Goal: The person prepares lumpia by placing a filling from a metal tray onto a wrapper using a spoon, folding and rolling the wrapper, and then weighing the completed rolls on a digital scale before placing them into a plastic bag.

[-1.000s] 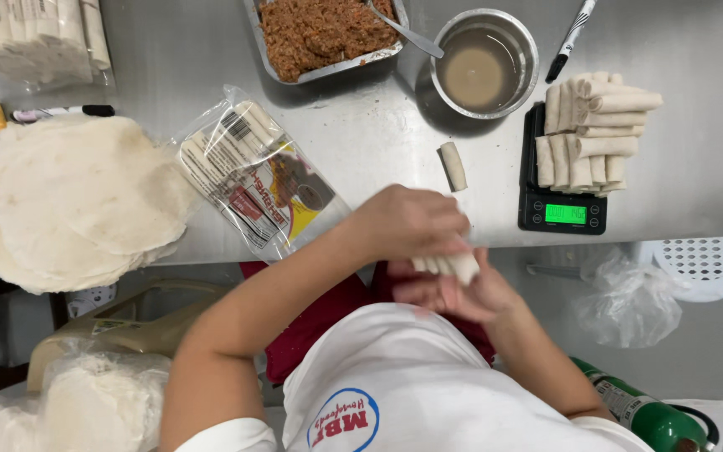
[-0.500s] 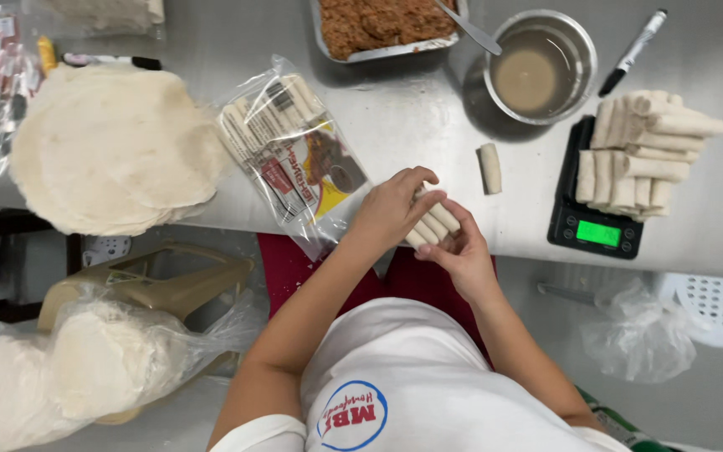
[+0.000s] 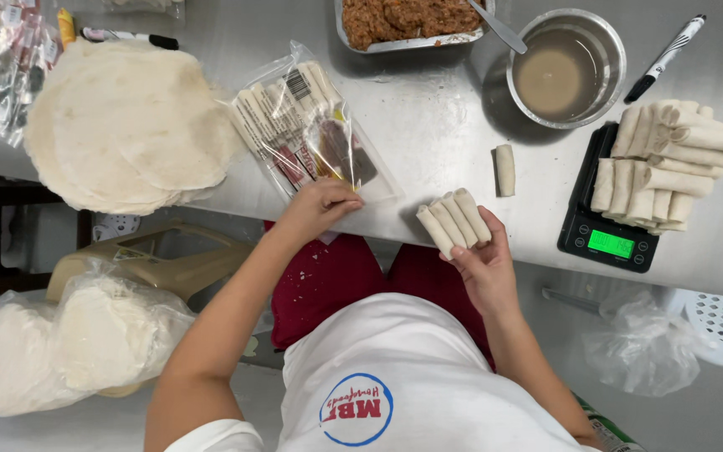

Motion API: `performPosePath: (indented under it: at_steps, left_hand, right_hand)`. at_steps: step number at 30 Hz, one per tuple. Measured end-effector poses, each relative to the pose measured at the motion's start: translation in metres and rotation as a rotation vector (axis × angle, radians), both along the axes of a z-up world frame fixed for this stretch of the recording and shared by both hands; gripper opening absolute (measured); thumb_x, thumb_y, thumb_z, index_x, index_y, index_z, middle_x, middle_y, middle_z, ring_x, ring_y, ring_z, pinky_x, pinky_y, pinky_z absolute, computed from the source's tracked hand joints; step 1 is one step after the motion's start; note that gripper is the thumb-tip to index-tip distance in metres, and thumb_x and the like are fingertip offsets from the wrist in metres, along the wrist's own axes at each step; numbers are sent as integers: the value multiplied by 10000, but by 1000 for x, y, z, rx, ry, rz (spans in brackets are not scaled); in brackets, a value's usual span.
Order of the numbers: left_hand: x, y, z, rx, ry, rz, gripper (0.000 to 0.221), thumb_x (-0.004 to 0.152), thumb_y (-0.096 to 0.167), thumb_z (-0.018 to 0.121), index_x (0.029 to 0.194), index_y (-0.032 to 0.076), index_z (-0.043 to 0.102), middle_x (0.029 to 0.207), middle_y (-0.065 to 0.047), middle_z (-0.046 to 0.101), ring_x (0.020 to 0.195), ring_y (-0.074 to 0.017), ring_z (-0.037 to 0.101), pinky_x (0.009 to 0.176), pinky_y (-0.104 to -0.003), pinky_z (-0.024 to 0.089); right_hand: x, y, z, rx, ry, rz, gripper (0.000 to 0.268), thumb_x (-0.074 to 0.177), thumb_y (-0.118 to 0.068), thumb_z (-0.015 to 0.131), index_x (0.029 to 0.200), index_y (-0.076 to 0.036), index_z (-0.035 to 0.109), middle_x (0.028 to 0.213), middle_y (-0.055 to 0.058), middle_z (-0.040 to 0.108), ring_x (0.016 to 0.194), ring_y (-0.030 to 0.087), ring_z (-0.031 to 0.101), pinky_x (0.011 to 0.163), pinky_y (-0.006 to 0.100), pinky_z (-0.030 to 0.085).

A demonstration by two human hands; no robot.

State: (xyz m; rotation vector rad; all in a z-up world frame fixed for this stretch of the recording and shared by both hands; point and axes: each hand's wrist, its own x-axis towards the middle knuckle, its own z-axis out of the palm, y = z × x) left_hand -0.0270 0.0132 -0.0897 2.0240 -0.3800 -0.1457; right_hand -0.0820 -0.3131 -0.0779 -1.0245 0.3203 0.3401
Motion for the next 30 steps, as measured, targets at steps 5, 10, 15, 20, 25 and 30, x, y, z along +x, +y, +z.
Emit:
performPosePath:
  at_steps: [5,10,15,20,25,30]
  left_hand:
    - [1,-57,16,-306,17,268,66,940,184,776,971,147,821,869,-47,771,829,-189,729,781,-311,559]
    - [-5,-80,35,-449,88,297,108,930,142,783,1024,107,823,802,-26,735,761,-84,655,717,-221,548]
    - [-12,-93,53,132,-424,83,76,919,109,741,966,62,777,889,-101,717,851,-245,710,767,-309,580]
    - [-29,-142,42,328,-658,-56,66,924,134,658,928,97,713,920,-57,669,926,-207,689,807,-260,542]
    - [-29,-181,25,236,-636,-97,124,943,139,613,830,103,647,798,-43,591,792,-199,629,685,-274,512]
    - [-18,-194,15,155,-652,-133,211,974,133,563,776,80,616,730,-57,542,727,-208,589,639,-303,485]
  right_hand:
    - [-19,13,-22,-291,-431,-124,794,814,150,714,1494,-73,370,1393,221,584,1185,318,650,939,436,637]
    - [-19,26,-26,-581,-436,41,672,816,59,783,1426,-51,523,1298,189,666,1157,295,677,894,418,652]
    - [-17,14,-28,-639,-244,217,682,811,55,779,1442,-128,596,1291,159,690,1130,230,672,872,381,645]
    - [-9,-2,-59,-445,-57,266,637,804,30,807,1399,-102,623,1211,168,710,1056,274,696,830,535,615]
    - [4,31,1,-295,85,15,639,1038,-250,500,1619,-117,272,1396,156,537,1234,250,546,1008,453,478]
    - [14,34,-11,-445,-2,127,698,981,-250,597,1609,-147,307,1445,146,494,1300,260,494,1065,458,421]
